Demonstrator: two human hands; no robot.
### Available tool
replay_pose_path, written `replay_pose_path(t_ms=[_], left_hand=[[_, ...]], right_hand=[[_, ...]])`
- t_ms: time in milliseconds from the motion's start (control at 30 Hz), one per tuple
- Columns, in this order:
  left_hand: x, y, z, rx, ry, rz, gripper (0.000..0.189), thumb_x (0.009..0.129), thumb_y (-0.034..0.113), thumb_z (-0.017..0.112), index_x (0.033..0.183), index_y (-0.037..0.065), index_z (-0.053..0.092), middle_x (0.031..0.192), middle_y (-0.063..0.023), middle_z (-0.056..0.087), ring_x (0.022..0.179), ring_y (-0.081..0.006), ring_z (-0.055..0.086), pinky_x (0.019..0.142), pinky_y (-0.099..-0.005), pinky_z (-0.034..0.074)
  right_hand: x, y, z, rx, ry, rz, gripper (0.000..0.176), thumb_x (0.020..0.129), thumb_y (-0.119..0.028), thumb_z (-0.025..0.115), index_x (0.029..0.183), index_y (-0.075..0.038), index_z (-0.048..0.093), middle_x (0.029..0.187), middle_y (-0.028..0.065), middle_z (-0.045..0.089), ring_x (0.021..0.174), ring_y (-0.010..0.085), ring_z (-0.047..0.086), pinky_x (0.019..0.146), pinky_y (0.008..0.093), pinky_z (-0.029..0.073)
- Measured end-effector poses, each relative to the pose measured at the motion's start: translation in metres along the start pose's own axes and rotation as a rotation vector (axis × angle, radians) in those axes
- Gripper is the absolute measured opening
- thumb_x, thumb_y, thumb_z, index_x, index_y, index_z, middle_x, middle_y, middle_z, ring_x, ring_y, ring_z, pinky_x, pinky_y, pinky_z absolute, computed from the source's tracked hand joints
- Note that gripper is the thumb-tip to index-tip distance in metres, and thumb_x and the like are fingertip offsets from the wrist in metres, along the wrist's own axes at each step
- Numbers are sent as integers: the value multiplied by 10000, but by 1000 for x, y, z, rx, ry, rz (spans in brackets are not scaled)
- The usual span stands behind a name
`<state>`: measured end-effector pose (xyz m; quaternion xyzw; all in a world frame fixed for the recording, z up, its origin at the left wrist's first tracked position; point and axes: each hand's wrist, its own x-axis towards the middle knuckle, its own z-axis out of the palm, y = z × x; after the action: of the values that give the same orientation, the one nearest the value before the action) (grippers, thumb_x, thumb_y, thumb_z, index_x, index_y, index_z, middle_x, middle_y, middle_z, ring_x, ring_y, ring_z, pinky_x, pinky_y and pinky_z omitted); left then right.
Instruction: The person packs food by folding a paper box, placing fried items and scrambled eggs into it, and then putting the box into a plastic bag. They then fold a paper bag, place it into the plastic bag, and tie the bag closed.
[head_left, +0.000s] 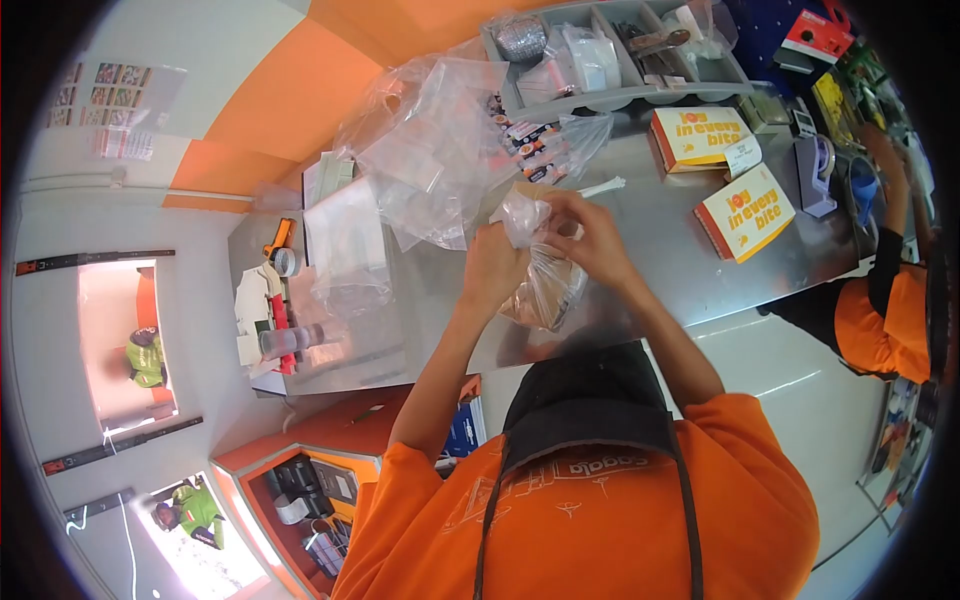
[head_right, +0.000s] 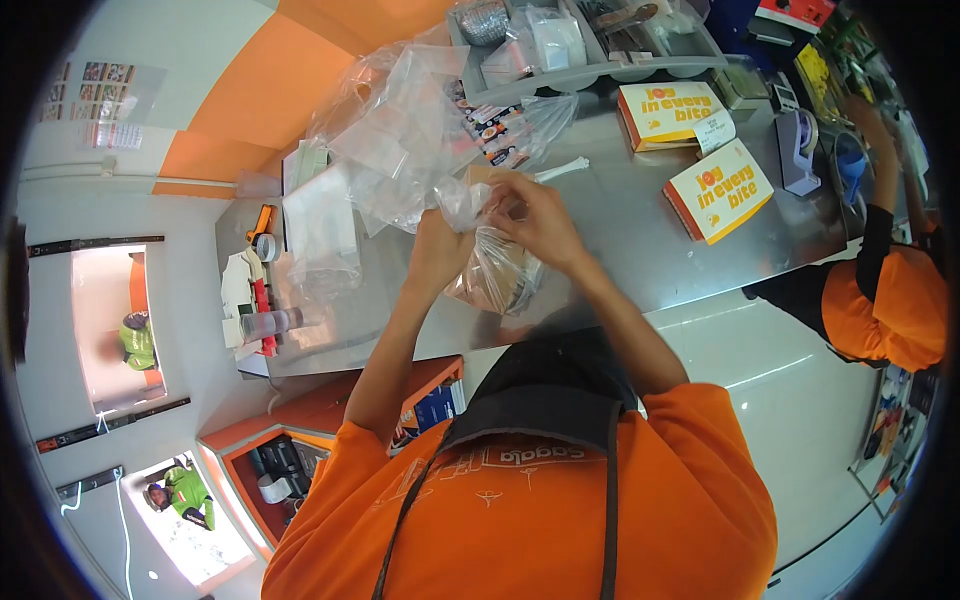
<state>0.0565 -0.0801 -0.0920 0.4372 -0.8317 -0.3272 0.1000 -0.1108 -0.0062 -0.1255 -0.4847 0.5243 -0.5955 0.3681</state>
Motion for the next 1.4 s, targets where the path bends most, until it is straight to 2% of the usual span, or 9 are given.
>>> replay_pose_path(t_ms=[100, 167, 400, 567, 667, 767, 1100, 1300, 1400], left_hand=[[5, -10, 2, -128, 123, 185, 245, 914, 188, 652, 976, -49, 658, 818, -244, 680, 753, -401, 670, 684, -441, 503], [6, -8, 0, -161, 112, 101, 286, 937, 232, 653, 937, -54, 657, 759, -213, 668, 695, -321, 649, 664, -423, 493], [5, -8, -1, -250, 53, -36, 356, 960, 324, 673, 861, -18, 649, 701, -52, 621, 652, -137, 582, 601, -349, 464], [-3, -15, 10, -535, 84, -114, 333, 989, 331, 663, 883, 18, 624, 741, -5, 583, 676, -111, 542, 585, -290, 445], [-13, -10, 15, -558, 133, -152, 322, 1003, 316, 651, 864, 29, 606, 747, -1, 563, 704, -97, 535, 583, -267, 440], [-17, -10, 26, -538, 232, -136, 388, 1008, 368, 631, 953, -16, 637, 801, -55, 616, 706, -132, 568, 614, -310, 470], [-21, -18, 39, -444, 338, -68, 425, 1017, 396, 610, 934, -20, 639, 842, -65, 649, 794, -150, 591, 728, -334, 490], [-23, -18, 38, -395, 281, -52, 401, 1035, 404, 558, 1059, 8, 616, 896, -174, 642, 829, -307, 604, 761, -425, 475], [-24, -14, 40, -358, 350, -86, 442, 1030, 409, 579, 939, -18, 649, 815, -85, 659, 758, -167, 591, 706, -349, 479]], right_hand=[[-52, -16, 14, -193, 198, 39, 203, 824, -28, 747, 1015, -9, 681, 960, 117, 687, 838, 207, 681, 759, 321, 552], [-77, -10, 41, -339, 104, -260, 221, 813, -36, 747, 1019, 2, 676, 976, 112, 659, 865, 241, 674, 762, 359, 559], [-66, -1, 65, -546, 84, -415, 288, 802, 46, 690, 1089, 16, 687, 968, 106, 605, 873, 246, 649, 738, 357, 550], [-60, 5, 64, -164, 263, -280, 287, 855, 85, 662, 1140, 46, 675, 953, 103, 675, 797, 185, 668, 721, 302, 551], [-53, -1, 74, 384, 399, 251, 182, 912, 38, 671, 1092, 68, 669, 880, 84, 705, 751, 140, 675, 717, 277, 567], [-48, 1, 77, 704, 501, 253, 155, 930, -8, 695, 1065, 64, 673, 831, 55, 705, 749, 105, 671, 710, 241, 573], [-50, -3, 75, 578, 503, 292, 148, 911, -41, 735, 1020, 57, 714, 865, 59, 725, 761, 86, 673, 712, 216, 568], [-53, -6, 73, 525, 507, 286, 142, 911, -34, 732, 1021, 57, 724, 850, 55, 727, 750, 82, 668, 702, 213, 551], [-53, -5, 73, 529, 507, 287, 134, 912, -29, 729, 1014, 58, 726, 850, 54, 727, 749, 84, 668, 701, 213, 549]])
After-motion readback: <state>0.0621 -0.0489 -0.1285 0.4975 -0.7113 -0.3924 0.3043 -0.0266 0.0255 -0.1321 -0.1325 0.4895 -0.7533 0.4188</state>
